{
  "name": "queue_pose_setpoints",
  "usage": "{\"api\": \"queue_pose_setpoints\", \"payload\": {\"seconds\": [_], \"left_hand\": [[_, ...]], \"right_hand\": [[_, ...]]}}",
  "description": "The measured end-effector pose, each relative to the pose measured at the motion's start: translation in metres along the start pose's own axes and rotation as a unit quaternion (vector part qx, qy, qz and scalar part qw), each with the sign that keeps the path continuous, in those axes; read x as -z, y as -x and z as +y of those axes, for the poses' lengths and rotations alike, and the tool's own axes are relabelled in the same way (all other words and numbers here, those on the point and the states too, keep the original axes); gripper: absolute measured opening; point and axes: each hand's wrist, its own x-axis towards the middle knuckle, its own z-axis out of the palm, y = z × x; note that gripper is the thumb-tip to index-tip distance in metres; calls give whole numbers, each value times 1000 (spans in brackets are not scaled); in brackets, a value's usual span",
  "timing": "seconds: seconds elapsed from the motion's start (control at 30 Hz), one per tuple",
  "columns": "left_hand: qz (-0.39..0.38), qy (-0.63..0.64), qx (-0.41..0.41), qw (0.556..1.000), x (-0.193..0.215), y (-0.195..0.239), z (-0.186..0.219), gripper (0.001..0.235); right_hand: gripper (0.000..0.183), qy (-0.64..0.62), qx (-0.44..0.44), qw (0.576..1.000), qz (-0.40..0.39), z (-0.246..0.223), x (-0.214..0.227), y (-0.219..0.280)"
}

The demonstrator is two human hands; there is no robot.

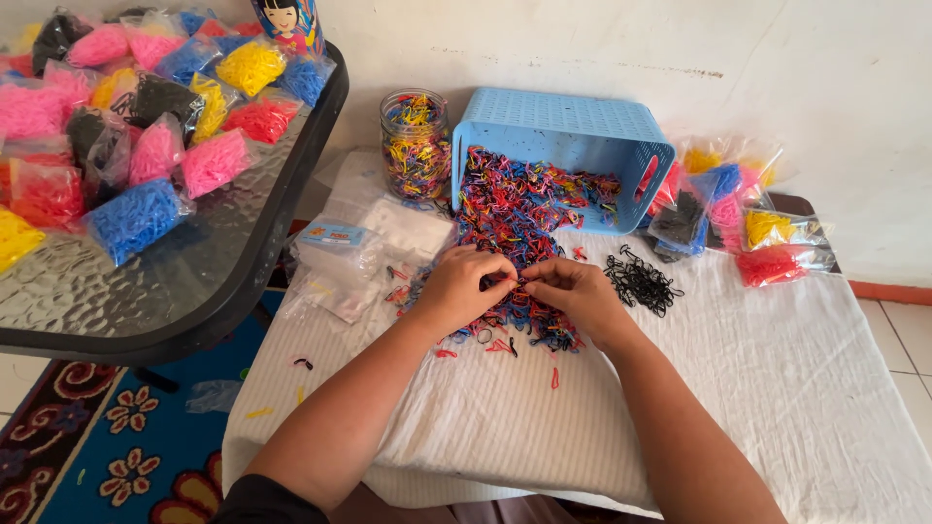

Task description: The person sits on the floor and sorts a large pile of mixed-color rubber bands on a white cloth-covered table. They pick up individual bands from the pile and place them into a separate pile of black rubber bands to their right.

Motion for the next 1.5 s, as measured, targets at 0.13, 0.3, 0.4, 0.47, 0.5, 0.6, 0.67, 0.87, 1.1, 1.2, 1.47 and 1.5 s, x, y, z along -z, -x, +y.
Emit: {"api": "queue_pose_setpoints", "payload": {"seconds": [0.13, 0.3, 0.4, 0.47, 0.5, 0.6, 0.67, 0.87, 1.1, 1.2, 1.47, 1.5], "left_hand": [[10, 18, -35, 999, 3, -1, 3, 5], [15, 14, -45, 999, 5, -2, 7, 10], [7, 31, -31, 999, 5, -1, 9, 14], [5, 29, -33, 999, 3, -2, 6, 19], [4, 27, -34, 999, 3, -2, 5, 25], [-11, -3, -42, 999, 7, -3, 12, 31], [-23, -20, -41, 999, 10, -2, 13, 31], [31, -58, -101, 993, -1, -1, 4, 23], [30, -50, -96, 994, -4, 0, -4, 19], [40, -27, -67, 997, 0, -1, 3, 15], [21, -33, -36, 999, 17, 0, 15, 18], [-2, -33, -30, 999, 23, 1, 22, 22]], "right_hand": [[23, 15, 13, 1000, -6, 6, -1, -2], [14, 38, 24, 999, 4, -3, -1, 1], [13, 39, 24, 999, 8, 0, 1, -1], [13, 32, 23, 999, 10, 5, 1, -4], [13, 26, 22, 999, 12, 7, 0, -5], [14, 27, 23, 999, 16, 10, 2, -8], [14, 40, 28, 999, 19, 14, 3, -8], [17, 112, 40, 993, 21, 26, 3, -14], [17, 204, 92, 974, 30, 23, 3, -16], [19, 222, 125, 966, 33, 25, 2, -15], [14, 256, 102, 957, 86, 22, 24, -19], [15, 258, 87, 958, 91, 23, 25, -19]]}}
